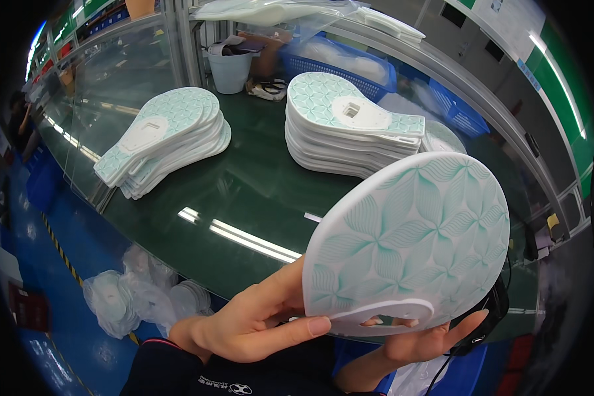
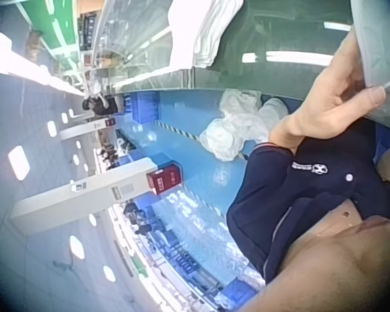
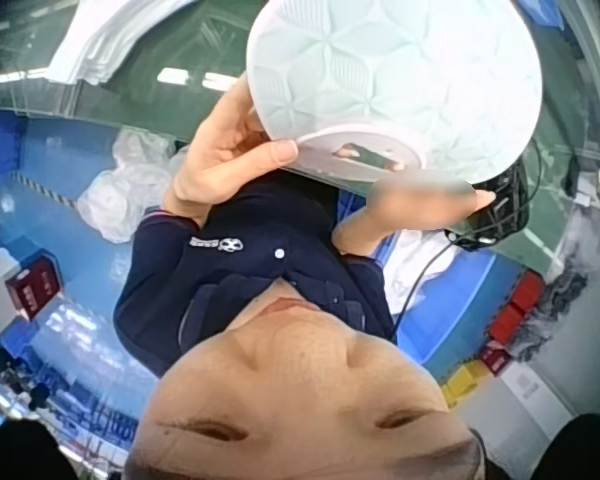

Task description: The person holds a white plastic component with a green geometric pattern and inspects it by rotating it and running a small tool along its edges. The person handles the item one at a time, turning it over to check different sides and the central cutout.

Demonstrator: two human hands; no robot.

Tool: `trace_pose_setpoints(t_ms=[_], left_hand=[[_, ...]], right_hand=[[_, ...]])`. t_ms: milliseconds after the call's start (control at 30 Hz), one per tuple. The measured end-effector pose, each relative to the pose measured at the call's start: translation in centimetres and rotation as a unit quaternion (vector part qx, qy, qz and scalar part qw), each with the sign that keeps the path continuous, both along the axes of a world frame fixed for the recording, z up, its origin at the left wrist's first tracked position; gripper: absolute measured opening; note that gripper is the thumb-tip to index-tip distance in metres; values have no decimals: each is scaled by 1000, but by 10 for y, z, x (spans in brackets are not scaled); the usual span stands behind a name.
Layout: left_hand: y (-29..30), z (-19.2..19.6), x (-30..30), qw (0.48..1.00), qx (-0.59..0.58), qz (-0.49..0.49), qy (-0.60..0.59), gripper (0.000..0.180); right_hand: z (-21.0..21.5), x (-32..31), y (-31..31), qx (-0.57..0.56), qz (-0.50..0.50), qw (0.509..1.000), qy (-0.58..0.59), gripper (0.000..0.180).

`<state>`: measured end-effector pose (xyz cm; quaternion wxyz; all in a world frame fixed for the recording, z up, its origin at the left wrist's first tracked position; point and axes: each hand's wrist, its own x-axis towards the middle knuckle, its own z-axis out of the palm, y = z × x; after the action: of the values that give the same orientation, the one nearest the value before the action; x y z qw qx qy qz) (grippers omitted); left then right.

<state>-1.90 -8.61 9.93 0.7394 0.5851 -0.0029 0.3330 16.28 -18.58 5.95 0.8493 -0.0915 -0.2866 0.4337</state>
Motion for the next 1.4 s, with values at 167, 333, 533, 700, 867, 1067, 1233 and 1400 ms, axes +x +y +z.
trace_pose_setpoints(t_ms=[167,333,533,700,867,1067,1233,1400], left_hand=[[0,0,0,1000,-1,-2,-13,56],[-1,2,1,1000,-28,7,-2,53],[5,0,4,990,-92,39,98,41],[7,-13,9,974,-222,28,46,70],[14,-16,3,975,-208,-31,69,61],[17,-19,5,994,-86,-2,71,46],[18,-20,5,994,-94,35,53,49],[19,-5,5,994,-103,45,15,49]], right_hand=[[0,2,3,18,6,999,46,53],[0,-2,3,-50,-79,994,64,48],[-6,-6,4,-100,-134,985,42,46],[7,-12,17,-133,-178,963,152,43],[5,-11,23,-169,-141,967,128,40],[25,-28,39,-224,-249,940,68,33],[19,-23,45,-192,-154,954,174,38],[12,0,37,-121,-7,987,106,42]])
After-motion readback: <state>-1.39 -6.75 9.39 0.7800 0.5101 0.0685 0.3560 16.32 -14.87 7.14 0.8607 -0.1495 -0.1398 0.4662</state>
